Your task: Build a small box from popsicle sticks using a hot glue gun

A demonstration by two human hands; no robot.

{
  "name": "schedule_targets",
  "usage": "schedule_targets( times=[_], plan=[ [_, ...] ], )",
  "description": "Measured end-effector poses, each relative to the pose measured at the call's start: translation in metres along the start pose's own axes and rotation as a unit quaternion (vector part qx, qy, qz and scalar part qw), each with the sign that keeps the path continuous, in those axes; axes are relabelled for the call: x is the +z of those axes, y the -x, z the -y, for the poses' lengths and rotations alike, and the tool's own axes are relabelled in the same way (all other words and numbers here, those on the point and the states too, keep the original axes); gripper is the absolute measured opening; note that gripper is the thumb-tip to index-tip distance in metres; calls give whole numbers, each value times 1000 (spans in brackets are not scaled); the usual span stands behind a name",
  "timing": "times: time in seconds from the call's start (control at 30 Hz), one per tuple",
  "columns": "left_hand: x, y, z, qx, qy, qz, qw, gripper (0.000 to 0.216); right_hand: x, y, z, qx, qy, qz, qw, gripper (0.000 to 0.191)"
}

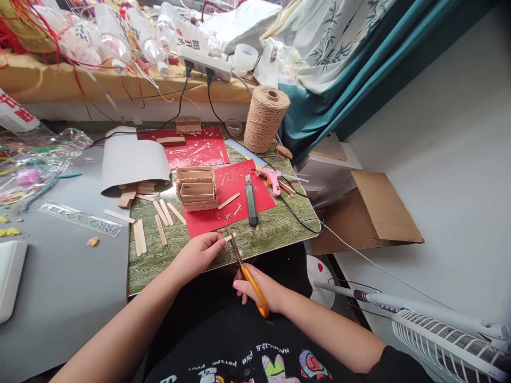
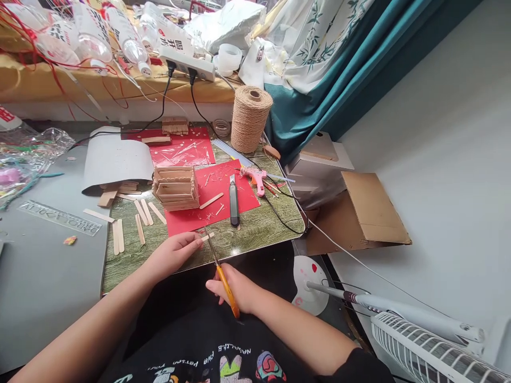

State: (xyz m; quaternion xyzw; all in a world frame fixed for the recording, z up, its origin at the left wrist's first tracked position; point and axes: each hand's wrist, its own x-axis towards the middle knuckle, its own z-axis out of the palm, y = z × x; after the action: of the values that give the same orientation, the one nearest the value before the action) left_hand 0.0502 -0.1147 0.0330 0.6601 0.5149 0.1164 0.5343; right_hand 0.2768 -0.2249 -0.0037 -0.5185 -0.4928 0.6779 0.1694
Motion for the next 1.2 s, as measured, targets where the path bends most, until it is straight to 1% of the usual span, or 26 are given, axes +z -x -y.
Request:
schedule_targets(
  times=[0.13,0.33,0.47,0.6,0.8,0.97,1.2],
  plan=[
    [1,0,1,2,-13,10,1000,41,6,-6,-5,4,-1,-8,1000,34],
    [-1,1,3,3,-16,9,1000,37,8,-6,-9,-4,23,-27,999,33],
    [-1,-1,3,-6,-4,18,1000,40,7,-6,-7,5,29,-29,999,39],
    [1,-2,1,-12,-27,23,999,40,9,-7,-7,18,42,-36,998,43],
    [1,-3,1,-6,-39,20,999,38,13,-9,-13,4,25,-62,998,39],
    [2,-3,0,4,-46,20,999,36,12,-9,-14,6,33,-66,997,39],
    [2,-2,-3,-1,-67,19,998,37,12,-9,-11,16,40,-75,996,39]
  ],
)
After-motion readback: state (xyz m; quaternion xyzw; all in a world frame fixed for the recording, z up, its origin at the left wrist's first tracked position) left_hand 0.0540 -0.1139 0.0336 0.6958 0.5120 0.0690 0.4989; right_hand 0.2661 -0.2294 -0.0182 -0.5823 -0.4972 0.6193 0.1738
